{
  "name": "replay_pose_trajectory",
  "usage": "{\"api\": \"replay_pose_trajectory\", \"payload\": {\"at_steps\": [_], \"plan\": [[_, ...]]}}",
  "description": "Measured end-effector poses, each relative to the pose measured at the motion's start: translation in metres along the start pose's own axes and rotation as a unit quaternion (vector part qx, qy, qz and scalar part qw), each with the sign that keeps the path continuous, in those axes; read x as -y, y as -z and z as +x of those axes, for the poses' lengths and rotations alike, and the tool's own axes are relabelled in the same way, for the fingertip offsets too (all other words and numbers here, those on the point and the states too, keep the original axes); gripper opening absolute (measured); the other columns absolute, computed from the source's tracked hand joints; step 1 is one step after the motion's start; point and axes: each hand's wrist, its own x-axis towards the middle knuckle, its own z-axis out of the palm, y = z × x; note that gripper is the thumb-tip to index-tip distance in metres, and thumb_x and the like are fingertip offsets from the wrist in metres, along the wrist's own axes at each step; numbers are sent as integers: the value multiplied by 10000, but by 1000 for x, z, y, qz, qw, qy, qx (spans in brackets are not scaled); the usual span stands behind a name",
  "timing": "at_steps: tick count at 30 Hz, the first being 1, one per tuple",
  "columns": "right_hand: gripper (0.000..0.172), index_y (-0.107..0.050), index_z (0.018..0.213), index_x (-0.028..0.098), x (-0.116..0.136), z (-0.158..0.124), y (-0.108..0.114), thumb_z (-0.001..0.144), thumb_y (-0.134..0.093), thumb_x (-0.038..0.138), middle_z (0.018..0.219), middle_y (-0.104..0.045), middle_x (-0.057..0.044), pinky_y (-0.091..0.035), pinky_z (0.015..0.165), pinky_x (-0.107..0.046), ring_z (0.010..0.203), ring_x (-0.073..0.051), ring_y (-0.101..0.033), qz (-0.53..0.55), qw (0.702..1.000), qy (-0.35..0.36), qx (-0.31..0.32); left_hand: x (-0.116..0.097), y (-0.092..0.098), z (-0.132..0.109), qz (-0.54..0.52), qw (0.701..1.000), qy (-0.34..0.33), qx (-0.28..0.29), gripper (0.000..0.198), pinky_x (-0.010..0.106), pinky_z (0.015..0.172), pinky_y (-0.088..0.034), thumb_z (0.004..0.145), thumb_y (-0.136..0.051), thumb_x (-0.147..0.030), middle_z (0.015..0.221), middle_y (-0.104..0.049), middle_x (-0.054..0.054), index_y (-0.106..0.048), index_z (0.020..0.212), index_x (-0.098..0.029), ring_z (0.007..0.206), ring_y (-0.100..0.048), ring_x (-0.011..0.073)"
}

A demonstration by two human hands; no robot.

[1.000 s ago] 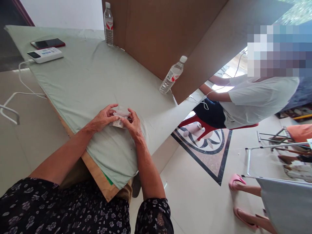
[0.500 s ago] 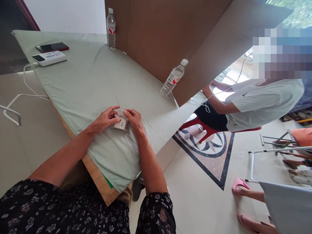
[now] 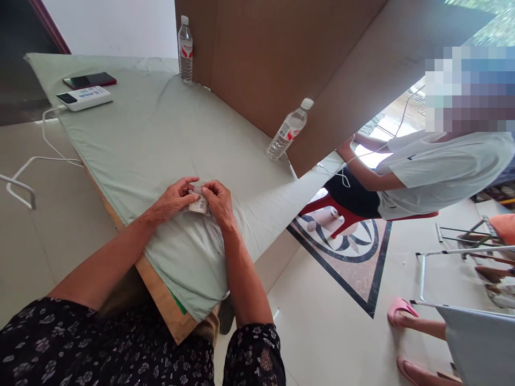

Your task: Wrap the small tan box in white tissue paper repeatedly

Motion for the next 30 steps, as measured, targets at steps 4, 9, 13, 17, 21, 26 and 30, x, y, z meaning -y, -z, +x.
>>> {"api": "replay_pose_trajectory", "payload": {"at_steps": [4, 9, 13, 17, 21, 26, 30], "plan": [[175, -625, 802, 234, -2, -7, -8, 786, -640, 408, 779, -601, 24, -462, 715, -278, 741, -136, -534, -42, 998, 34, -43, 5, -1, 2, 33, 998, -35, -29, 604, 251, 721, -473, 802, -757, -393, 952, -615, 6, -597, 1341, -170, 790, -584, 123], [177, -646, 851, 242, -9, -6, -13, 830, -618, 415, 831, -664, 7, -494, 750, -290, 785, -151, -586, -84, 994, 56, -40, 10, -4, 3, 140, 980, -80, -115, 455, 280, 792, -472, 924, -600, -389, 893, -608, -4, -602, 1321, -165, 788, -562, 142], [174, -683, 888, 249, -14, -5, -9, 865, -601, 400, 907, -721, -9, -528, 818, -314, 877, -174, -645, -126, 989, 80, -22, 11, -8, 1, 189, 968, -96, -134, 435, 307, 898, -485, 977, -538, -357, 985, -637, 35, -564, 1365, -161, 895, -599, 171], [167, -729, 959, 266, -11, -13, 2, 946, -574, 327, 1096, -761, -45, -532, 968, -380, 1057, -211, -682, -226, 963, 146, 16, 12, -10, 0, 220, 960, -105, -141, 427, 349, 973, -480, 1006, -492, -347, 1009, -656, 64, -555, 1380, -150, 957, -609, 205], [214, -752, 1132, 285, -7, -26, 11, 974, -612, 255, 1444, -650, -88, -415, 1174, -488, 1405, -270, -547, -392, 888, 235, 53, 13, -6, 2, 241, 953, -93, -157, 404, 382, 1002, -465, 973, -515, -313, 1014, -671, 75, -587, 1341, -162, 966, -595, 225], [350, -702, 1301, 322, -14, -39, 7, 996, -580, 199, 1597, -525, -102, -392, 1160, -521, 1486, -316, -463, -511, 817, 263, 40, 12, -1, 3, 223, 958, -91, -157, 413, 345, 922, -476, 939, -529, -281, 987, -656, 50, -586, 1335, -178, 889, -579, 195], [347, -706, 1282, 329, -22, -41, -1, 1037, -507, 186, 1558, -571, -94, -394, 1141, -482, 1458, -290, -498, -526, 804, 276, 10, 10, -2, 4, 189, 961, -101, -176, 413, 309, 840, -465, 885, -562, -273, 907, -623, 11, -593, 1288, -186, 820, -563, 168]]}}
